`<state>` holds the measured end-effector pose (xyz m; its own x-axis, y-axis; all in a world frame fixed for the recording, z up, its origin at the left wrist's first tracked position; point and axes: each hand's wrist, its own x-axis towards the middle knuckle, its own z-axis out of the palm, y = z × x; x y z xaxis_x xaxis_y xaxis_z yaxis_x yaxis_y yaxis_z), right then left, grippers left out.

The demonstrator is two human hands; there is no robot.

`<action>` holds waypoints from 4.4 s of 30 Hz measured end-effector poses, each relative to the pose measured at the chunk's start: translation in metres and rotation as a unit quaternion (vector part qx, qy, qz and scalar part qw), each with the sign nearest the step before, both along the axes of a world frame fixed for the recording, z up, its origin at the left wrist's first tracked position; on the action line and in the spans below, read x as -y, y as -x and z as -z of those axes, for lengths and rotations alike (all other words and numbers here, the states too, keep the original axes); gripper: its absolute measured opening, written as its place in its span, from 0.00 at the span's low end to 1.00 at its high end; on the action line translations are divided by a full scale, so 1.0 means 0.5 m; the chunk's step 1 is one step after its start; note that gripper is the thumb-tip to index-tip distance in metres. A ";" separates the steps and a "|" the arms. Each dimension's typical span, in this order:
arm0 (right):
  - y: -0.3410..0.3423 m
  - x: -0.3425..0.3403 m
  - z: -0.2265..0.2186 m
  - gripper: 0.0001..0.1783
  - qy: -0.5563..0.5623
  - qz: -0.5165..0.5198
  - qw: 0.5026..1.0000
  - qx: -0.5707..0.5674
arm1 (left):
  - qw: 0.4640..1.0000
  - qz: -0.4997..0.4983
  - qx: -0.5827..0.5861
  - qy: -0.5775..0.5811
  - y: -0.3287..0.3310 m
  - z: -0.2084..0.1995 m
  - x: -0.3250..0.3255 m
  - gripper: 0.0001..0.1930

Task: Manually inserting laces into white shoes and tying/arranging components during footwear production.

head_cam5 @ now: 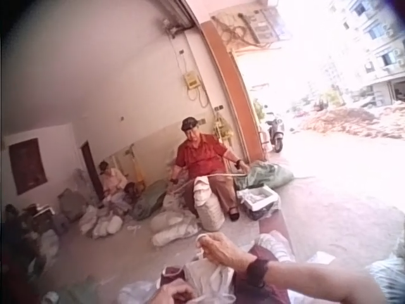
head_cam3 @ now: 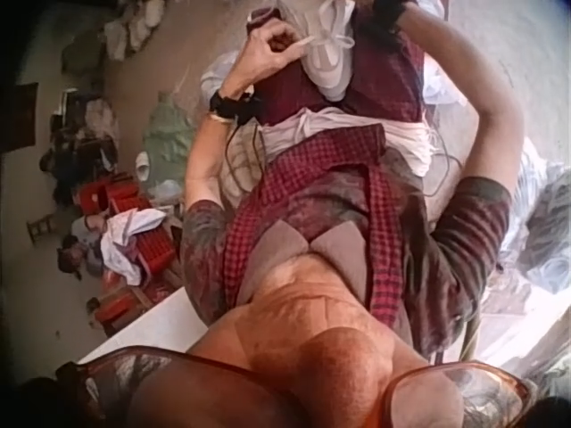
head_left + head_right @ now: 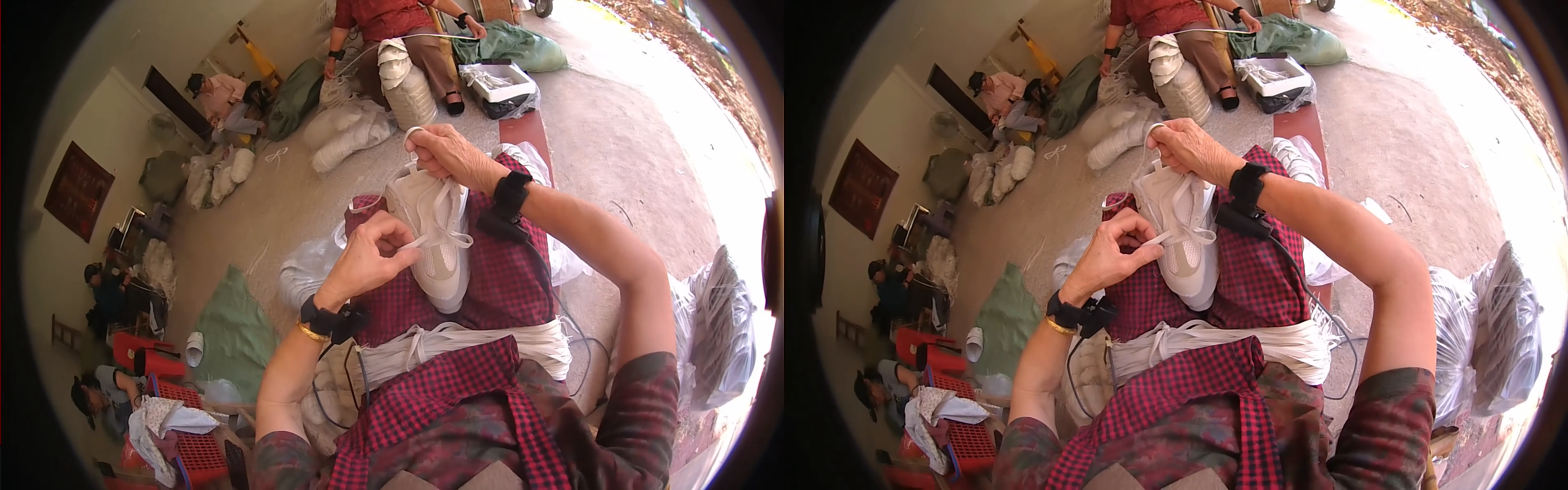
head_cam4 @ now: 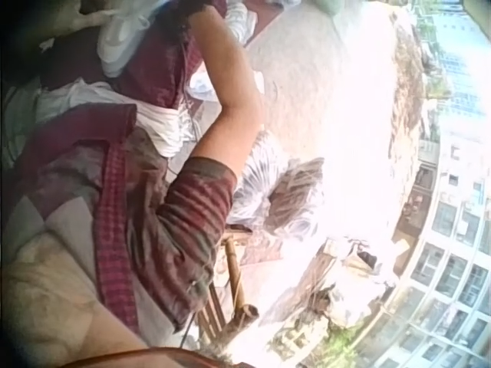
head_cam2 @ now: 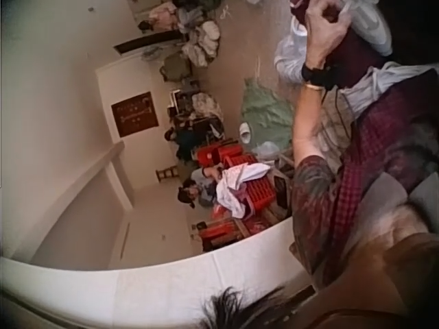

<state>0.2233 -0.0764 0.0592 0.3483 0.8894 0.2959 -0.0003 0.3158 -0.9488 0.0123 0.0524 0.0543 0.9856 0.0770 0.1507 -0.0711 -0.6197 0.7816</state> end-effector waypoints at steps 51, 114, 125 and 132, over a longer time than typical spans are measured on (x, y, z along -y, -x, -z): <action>0.001 -0.014 -0.037 0.20 0.129 0.127 0.925 0.335 | 0.976 -0.014 0.134 -0.170 -0.025 0.050 0.032 0.04; -0.360 0.587 0.074 0.10 -0.134 0.357 0.910 -0.163 | 0.831 -0.314 0.088 0.450 0.208 0.026 -0.565 0.14; 0.003 0.284 -0.021 0.09 0.151 0.300 0.826 0.452 | 0.979 -0.166 0.072 -0.092 0.021 -0.036 -0.156 0.08; 0.088 0.184 0.016 0.15 0.099 0.142 0.755 0.633 | 0.966 0.047 0.186 -0.171 -0.027 0.009 -0.027 0.10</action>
